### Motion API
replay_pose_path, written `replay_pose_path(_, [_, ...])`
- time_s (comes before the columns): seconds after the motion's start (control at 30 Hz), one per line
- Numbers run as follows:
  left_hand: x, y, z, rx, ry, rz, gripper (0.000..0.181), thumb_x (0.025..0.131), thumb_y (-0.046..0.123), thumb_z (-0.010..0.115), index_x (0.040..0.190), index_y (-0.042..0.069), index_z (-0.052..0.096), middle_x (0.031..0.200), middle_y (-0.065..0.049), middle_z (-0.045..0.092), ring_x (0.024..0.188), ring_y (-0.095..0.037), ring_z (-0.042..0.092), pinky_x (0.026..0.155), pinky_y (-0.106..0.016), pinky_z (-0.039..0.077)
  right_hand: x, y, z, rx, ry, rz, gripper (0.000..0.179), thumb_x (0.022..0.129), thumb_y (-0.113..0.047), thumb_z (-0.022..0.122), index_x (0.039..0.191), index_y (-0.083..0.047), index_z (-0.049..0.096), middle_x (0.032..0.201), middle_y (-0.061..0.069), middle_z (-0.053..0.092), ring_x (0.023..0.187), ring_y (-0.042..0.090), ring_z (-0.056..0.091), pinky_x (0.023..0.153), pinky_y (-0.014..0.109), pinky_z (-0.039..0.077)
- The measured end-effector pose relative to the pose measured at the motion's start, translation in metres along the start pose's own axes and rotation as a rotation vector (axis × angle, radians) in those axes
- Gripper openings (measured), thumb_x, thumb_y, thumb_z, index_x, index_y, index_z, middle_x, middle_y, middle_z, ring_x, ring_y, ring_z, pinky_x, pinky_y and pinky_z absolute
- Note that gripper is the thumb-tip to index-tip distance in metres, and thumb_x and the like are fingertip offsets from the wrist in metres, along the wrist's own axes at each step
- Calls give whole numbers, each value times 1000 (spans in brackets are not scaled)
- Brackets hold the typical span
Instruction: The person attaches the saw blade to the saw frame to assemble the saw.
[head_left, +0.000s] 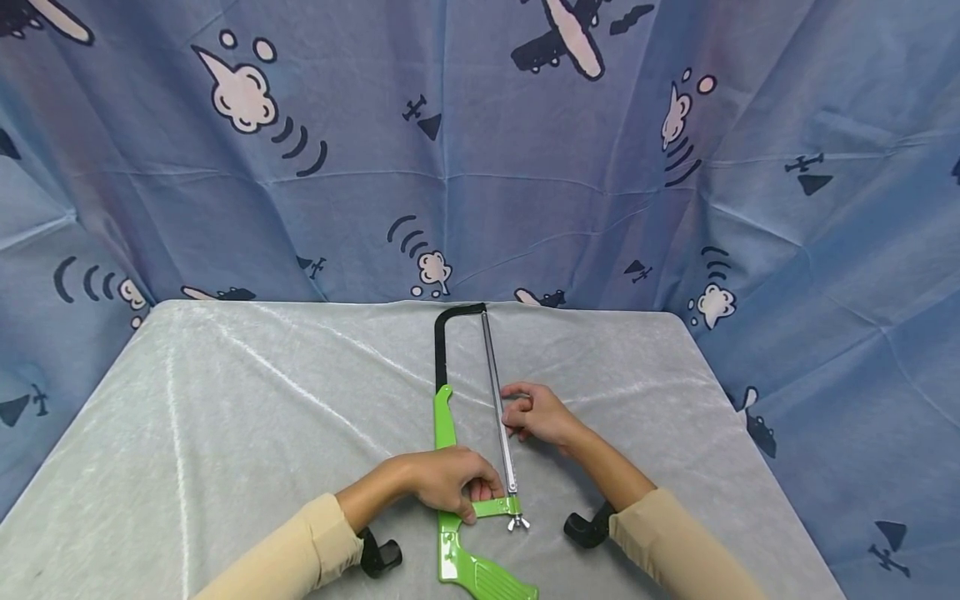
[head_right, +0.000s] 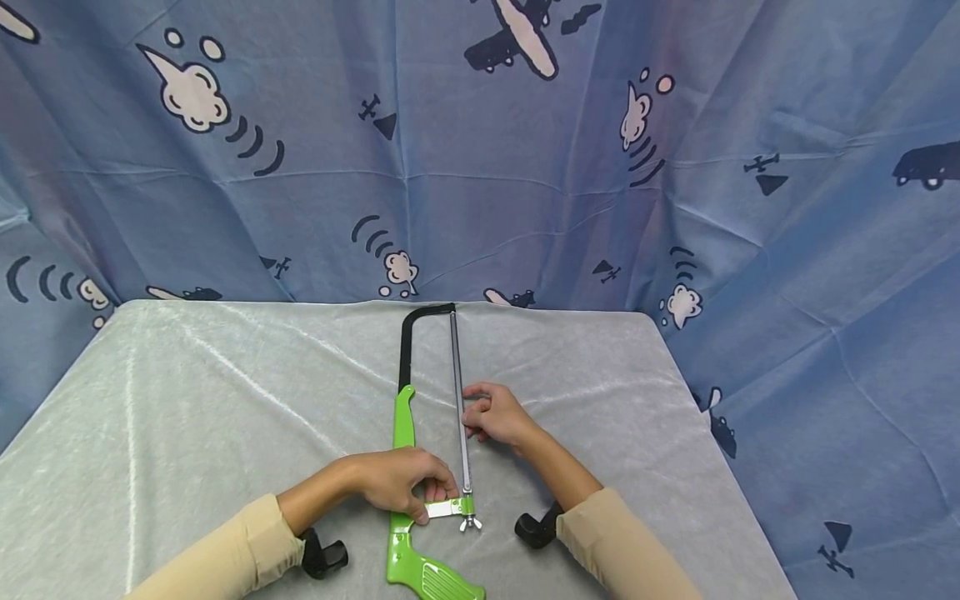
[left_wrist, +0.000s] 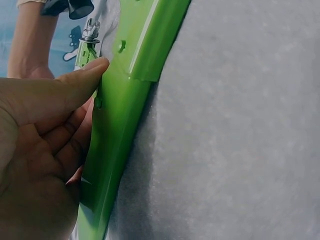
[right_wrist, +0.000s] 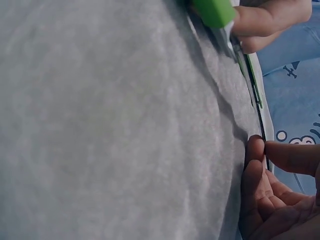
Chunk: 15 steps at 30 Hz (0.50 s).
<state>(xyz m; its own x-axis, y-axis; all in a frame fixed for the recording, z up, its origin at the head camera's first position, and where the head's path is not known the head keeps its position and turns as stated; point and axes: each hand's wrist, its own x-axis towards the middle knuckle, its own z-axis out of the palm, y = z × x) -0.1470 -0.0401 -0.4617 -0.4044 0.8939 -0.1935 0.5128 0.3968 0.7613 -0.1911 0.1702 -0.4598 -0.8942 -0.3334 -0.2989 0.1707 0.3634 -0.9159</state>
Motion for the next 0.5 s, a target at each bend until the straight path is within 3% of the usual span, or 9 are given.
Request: replay_pose_path(0.5, [0,0,0,-14,2,-6,32,75,2,83,104,8,71,79,11,57,76,1,54,73,-14,46,4,4,2,-29,2,-4,43,90,5,61,131,11,49,81,7,69,65,13,63,54,25,48])
